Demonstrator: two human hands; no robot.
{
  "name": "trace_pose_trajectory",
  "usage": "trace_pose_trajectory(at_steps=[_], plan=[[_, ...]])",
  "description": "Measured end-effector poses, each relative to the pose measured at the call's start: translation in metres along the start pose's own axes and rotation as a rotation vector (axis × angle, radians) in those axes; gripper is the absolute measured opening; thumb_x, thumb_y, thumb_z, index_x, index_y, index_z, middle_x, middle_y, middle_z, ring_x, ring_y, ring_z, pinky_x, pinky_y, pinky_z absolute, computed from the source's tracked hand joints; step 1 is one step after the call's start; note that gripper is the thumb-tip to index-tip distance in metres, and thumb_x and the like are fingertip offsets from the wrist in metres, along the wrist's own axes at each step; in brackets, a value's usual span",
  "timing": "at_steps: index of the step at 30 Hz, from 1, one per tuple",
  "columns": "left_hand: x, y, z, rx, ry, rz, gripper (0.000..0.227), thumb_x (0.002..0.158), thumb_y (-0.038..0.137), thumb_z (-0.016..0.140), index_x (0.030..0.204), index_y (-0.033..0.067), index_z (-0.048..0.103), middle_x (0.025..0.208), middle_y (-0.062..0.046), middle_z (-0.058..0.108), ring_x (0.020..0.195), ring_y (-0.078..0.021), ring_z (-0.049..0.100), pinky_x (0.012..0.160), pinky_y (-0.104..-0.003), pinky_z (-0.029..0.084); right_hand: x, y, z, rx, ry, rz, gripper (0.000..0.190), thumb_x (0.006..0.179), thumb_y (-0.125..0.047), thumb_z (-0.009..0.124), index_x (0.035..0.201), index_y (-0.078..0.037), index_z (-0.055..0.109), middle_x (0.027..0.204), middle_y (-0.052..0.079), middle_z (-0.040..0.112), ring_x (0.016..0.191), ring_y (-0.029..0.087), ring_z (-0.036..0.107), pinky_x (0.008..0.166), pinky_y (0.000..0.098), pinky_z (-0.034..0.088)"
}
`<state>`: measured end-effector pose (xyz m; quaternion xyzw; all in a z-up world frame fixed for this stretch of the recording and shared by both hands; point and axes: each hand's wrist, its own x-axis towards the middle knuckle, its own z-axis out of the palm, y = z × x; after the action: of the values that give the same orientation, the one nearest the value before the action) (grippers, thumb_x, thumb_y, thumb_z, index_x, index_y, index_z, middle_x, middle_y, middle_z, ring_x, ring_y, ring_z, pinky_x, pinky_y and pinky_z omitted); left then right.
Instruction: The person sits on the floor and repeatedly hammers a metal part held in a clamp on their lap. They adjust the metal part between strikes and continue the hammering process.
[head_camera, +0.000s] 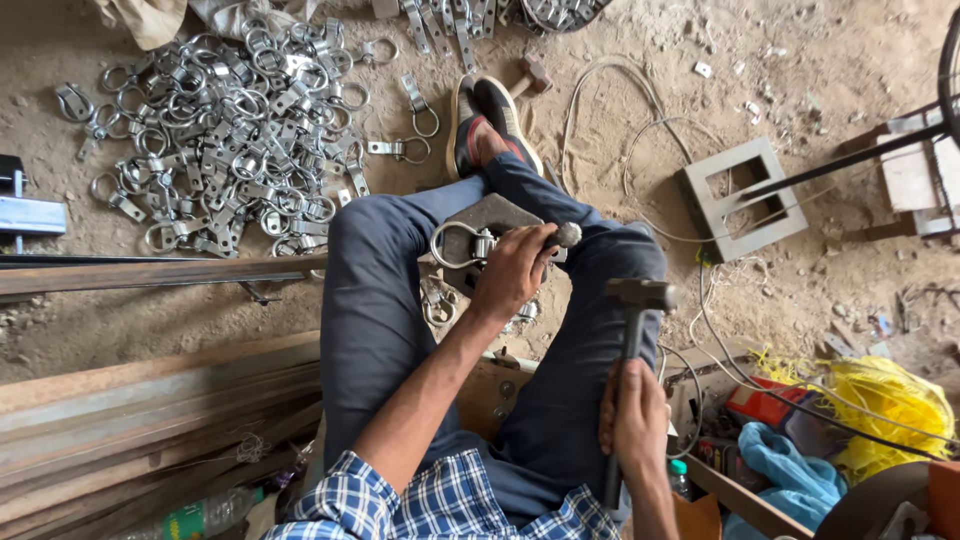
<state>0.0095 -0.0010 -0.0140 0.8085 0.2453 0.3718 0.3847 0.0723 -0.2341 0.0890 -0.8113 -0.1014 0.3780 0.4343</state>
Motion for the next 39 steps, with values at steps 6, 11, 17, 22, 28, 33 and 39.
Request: trace_pose_trajectory(at_steps=[6,11,17,22,28,33,39], plan=[[-0.003,-0.003,-0.001,0.017,0.043,0.014,0.033,0.102,0.021,0.065,0.126,-0.0012,0.062,0.116,-0.022,0.071,0.11,-0.039,0.068,0.091,-0.047,0.057,-0.006,-0.03,0.003,-0.489,0.107,-0.38,0.032,0.106,-0.032,0.047,0.092,-0.007,0.06,0.047,0.002,0.052,0.033,0.012,0.046,0.033,0.0309,0.034],[-0.002,-0.009,0.006,0.003,0.016,0.015,0.03,0.105,0.02,0.062,0.128,0.0008,0.062,0.116,-0.021,0.072,0.11,-0.0361,0.07,0.096,-0.045,0.058,-0.023,-0.063,-0.05,-0.686,0.507,-0.626,0.015,0.099,-0.015,0.053,0.089,-0.004,0.057,0.065,0.008,0.05,0.052,0.018,0.051,0.048,0.04,0.037],[-0.007,-0.003,0.004,0.039,0.007,-0.014,0.028,0.103,0.018,0.064,0.127,0.0016,0.063,0.112,-0.021,0.073,0.106,-0.0361,0.071,0.088,-0.045,0.06,0.011,-0.07,-0.015,0.116,0.032,-0.593,0.02,0.102,-0.018,0.044,0.104,-0.006,0.06,0.071,0.006,0.059,0.056,0.021,0.054,0.051,0.0349,0.043],[-0.004,0.004,-0.008,-0.183,-0.084,-0.22,0.03,0.099,0.011,0.058,0.127,0.0035,0.061,0.114,-0.018,0.068,0.094,-0.0345,0.071,0.074,-0.045,0.059,0.025,-0.055,0.006,-0.243,-0.057,-0.374,0.038,0.113,-0.033,0.04,0.097,-0.004,0.058,0.058,0.007,0.049,0.043,0.019,0.041,0.04,0.0331,0.034],[0.004,0.004,-0.006,-0.1,0.101,-0.057,0.02,0.105,0.014,0.062,0.12,0.0017,0.062,0.107,-0.019,0.07,0.097,-0.036,0.07,0.087,-0.044,0.055,-0.025,-0.002,-0.007,0.231,-0.147,-0.017,0.048,0.107,-0.045,0.033,0.101,-0.003,0.055,0.049,0.005,0.042,0.029,0.015,0.036,0.026,0.0316,0.031],[-0.002,0.014,-0.032,-0.28,0.136,-0.196,0.018,0.106,0.019,0.061,0.111,0.0016,0.066,0.103,-0.016,0.075,0.099,-0.034,0.074,0.088,-0.042,0.055,-0.017,0.036,-0.006,0.301,-0.084,0.136,0.047,0.106,-0.043,0.035,0.103,-0.002,0.057,0.049,0.005,0.04,0.029,0.015,0.033,0.026,0.0318,0.03],[-0.017,0.026,-0.061,-0.27,0.147,-0.239,0.021,0.106,0.02,0.06,0.115,0.0024,0.066,0.111,-0.013,0.075,0.099,-0.0261,0.075,0.086,-0.037,0.059,0.006,0.035,-0.015,0.47,-0.198,0.077,0.045,0.11,-0.044,0.03,0.103,-0.005,0.052,0.051,0.0,0.035,0.031,0.01,0.03,0.026,0.0267,0.028]])
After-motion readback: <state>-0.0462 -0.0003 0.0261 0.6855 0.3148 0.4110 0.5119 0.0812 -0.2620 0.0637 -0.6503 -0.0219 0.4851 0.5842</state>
